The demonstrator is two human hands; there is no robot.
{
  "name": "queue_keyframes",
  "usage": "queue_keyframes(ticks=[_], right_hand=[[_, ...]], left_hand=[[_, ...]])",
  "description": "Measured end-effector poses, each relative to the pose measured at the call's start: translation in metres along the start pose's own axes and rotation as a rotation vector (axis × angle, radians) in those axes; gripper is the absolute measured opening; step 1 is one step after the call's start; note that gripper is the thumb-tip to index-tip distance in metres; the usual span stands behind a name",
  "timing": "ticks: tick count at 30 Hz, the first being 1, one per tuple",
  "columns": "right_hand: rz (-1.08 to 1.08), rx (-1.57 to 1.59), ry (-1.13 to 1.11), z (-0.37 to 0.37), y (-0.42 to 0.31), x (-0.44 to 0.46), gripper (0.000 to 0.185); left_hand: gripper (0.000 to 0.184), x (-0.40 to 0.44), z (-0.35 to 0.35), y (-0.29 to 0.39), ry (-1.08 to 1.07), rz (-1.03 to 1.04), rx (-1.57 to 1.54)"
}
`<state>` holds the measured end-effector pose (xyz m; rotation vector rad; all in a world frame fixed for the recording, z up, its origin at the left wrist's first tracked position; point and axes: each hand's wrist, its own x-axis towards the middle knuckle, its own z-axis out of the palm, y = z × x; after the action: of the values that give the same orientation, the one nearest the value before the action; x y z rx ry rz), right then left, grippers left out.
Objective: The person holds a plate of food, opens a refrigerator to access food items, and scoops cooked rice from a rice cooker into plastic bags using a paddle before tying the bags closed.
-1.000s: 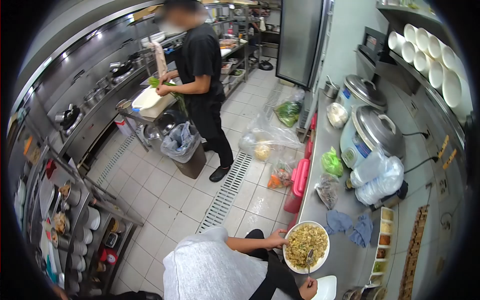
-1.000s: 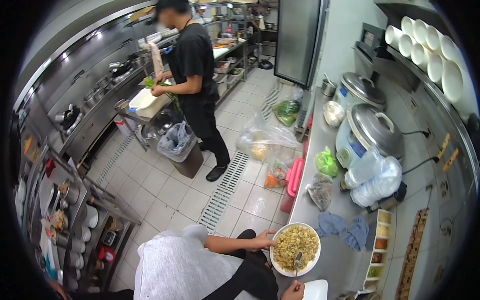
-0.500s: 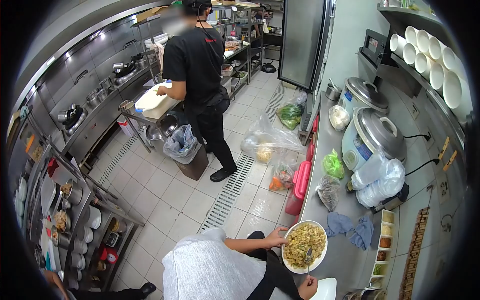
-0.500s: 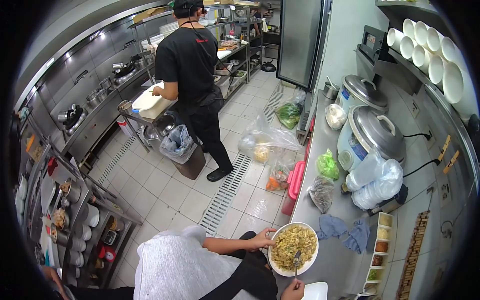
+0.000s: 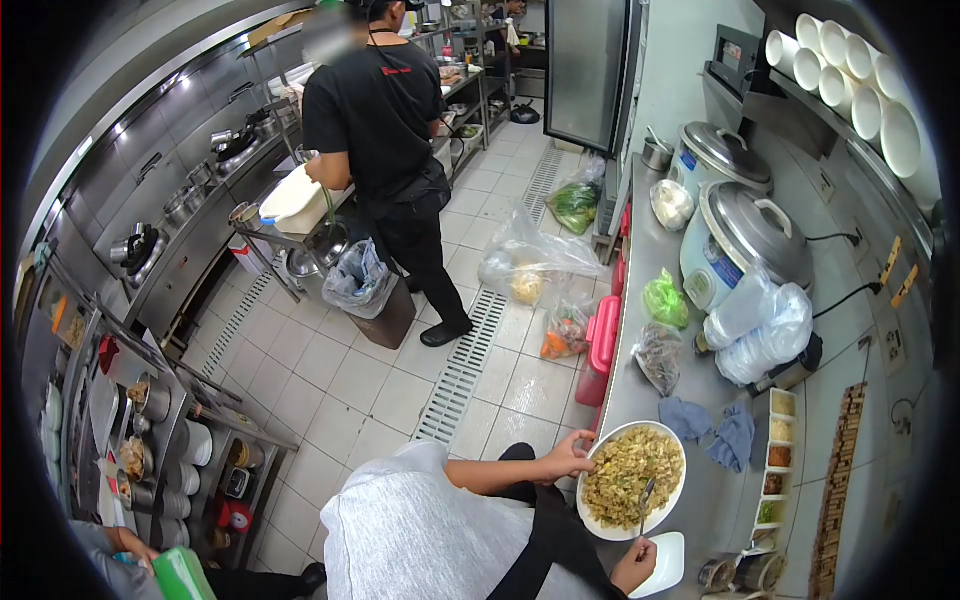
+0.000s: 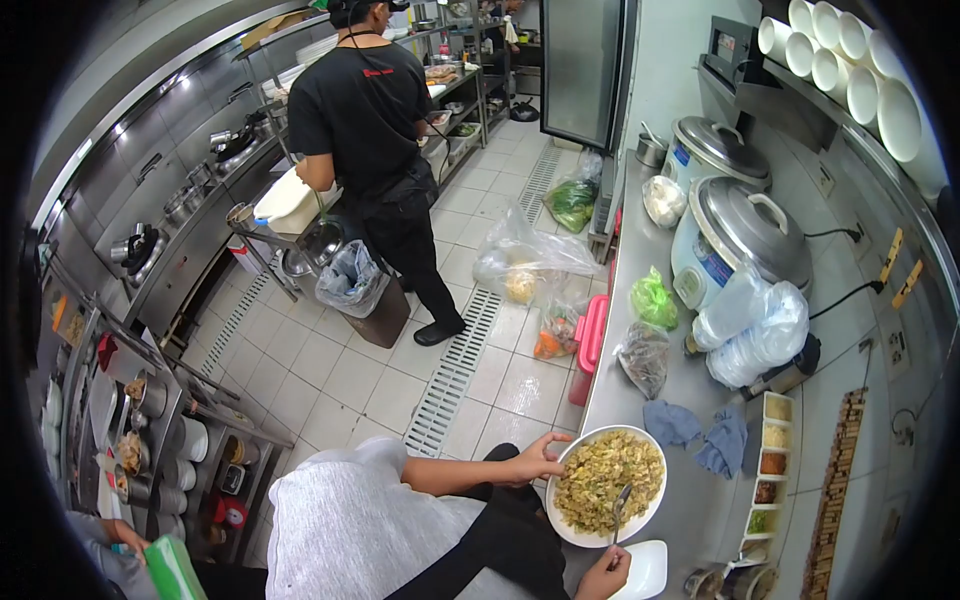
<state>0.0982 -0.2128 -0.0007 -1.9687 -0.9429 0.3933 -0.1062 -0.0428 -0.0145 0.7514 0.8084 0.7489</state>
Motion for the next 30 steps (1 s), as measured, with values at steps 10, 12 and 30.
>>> queue_keyframes(ticks=[10,12,30], right_hand=[[0.098,0.062,0.115,-0.018,0.009,-0.007,0.028],[0.135,-0.019,0.1,-0.035,-0.022,-0.015,0.023],[0.114,0.077,0.022,-0.001,-0.005,-0.002,0.026]], left_hand=[[0.066,-0.005,0.024,-0.007,-0.082,-0.106,0.006],[0.066,-0.005,0.024,-0.005,-0.093,-0.123,0.001],[0.066,-0.005,0.011,0.014,0.005,0.009,0.06]])
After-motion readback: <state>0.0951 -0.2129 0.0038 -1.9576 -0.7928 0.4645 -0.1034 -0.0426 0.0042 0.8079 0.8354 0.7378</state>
